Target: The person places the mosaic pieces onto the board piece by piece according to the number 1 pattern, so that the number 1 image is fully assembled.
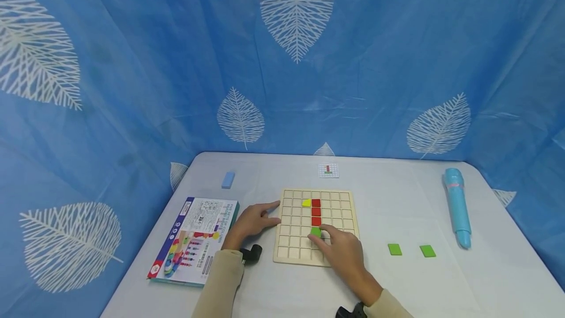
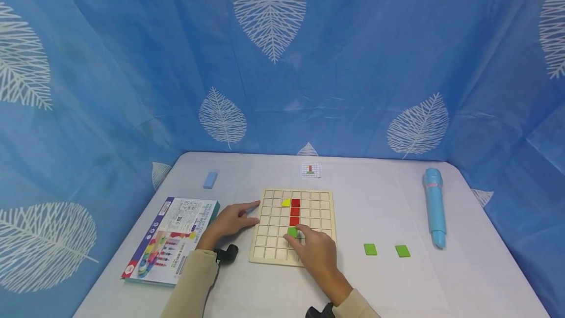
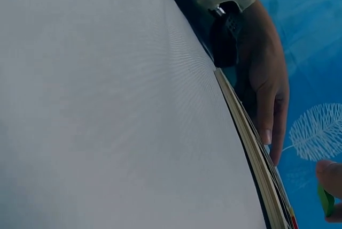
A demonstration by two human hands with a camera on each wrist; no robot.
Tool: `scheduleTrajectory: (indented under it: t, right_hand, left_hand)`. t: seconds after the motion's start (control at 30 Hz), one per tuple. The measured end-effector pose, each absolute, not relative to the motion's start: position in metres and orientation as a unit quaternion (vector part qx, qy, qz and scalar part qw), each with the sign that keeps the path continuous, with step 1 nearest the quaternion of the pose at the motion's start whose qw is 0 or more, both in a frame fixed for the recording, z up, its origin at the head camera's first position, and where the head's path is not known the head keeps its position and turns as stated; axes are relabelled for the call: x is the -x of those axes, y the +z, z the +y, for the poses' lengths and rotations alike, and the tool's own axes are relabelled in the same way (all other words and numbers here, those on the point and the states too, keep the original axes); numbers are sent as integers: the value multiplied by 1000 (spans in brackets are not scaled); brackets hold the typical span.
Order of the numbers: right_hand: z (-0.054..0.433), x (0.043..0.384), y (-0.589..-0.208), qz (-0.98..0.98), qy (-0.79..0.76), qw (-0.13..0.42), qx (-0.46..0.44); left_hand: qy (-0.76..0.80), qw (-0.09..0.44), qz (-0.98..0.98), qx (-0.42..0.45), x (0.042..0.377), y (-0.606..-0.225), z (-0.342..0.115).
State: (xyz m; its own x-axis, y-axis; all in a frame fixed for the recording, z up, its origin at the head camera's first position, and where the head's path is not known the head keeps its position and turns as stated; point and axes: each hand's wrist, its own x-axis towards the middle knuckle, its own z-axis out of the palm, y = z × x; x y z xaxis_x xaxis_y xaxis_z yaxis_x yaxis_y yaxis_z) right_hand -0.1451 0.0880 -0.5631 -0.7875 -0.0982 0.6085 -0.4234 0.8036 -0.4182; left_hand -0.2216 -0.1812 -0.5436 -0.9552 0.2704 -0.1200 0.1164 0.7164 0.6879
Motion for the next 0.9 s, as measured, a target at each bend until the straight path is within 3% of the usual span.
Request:
scheduleTrajectory:
  t: [0.9]
  right_hand:
    - [65, 161, -573, -928, 270, 220, -136]
  left_hand:
    - [363, 106, 919, -108, 221, -544, -181]
